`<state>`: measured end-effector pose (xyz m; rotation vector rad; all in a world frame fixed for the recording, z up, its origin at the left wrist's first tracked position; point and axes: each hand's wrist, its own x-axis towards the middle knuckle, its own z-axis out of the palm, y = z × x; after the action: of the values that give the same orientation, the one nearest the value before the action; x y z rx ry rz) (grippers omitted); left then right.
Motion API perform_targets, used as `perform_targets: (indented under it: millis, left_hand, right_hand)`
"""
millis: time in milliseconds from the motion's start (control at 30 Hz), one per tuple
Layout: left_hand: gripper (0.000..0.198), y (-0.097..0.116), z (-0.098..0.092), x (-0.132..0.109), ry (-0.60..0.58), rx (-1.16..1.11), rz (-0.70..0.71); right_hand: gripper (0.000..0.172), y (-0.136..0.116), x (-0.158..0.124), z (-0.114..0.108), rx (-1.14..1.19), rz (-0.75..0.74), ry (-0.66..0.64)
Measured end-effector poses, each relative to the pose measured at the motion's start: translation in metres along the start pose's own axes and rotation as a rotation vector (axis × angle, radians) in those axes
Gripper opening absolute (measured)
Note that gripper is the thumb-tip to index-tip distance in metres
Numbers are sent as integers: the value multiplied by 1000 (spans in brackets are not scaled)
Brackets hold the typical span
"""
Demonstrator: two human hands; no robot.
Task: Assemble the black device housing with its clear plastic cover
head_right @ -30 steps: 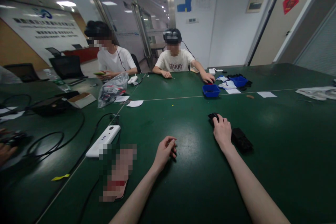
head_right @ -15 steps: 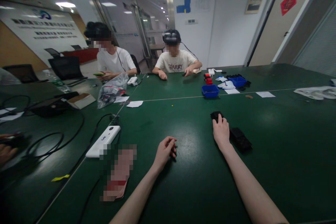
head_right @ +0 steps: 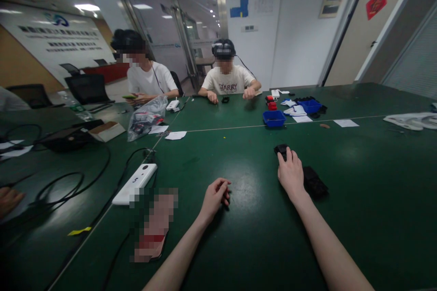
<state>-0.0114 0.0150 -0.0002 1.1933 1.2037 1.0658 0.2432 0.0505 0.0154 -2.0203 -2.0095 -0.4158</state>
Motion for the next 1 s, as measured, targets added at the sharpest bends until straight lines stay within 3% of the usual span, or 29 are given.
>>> perform_targets:
  millis: [133, 233, 367, 467, 667, 833, 1000]
  left_hand:
    - [30, 0, 1, 0, 10, -17, -8]
    - [29, 0, 1, 1, 7, -19, -9]
    - [27, -1, 1, 1, -1, 0, -5]
    - [28, -1, 1, 1, 2, 1, 3]
    - [26, -2, 1, 1, -9, 19, 10]
    - [25, -2, 1, 1, -11, 33, 14]
    - [26, -1, 2, 0, -17, 47, 16]
  right_hand:
    - [47, 18, -2, -14, -68, 128, -44]
    - [52, 35, -6, -16, -115, 272, -172]
    - [31, 48, -9, -14, -74, 396, -413]
    - [30, 47, -7, -17, -42, 342, -434]
    - [55, 37, -2, -31, -20, 232, -191]
    - [55, 17, 4, -39, 266, 240, -259]
    - [45, -27, -2, -38, 722, 80, -341]
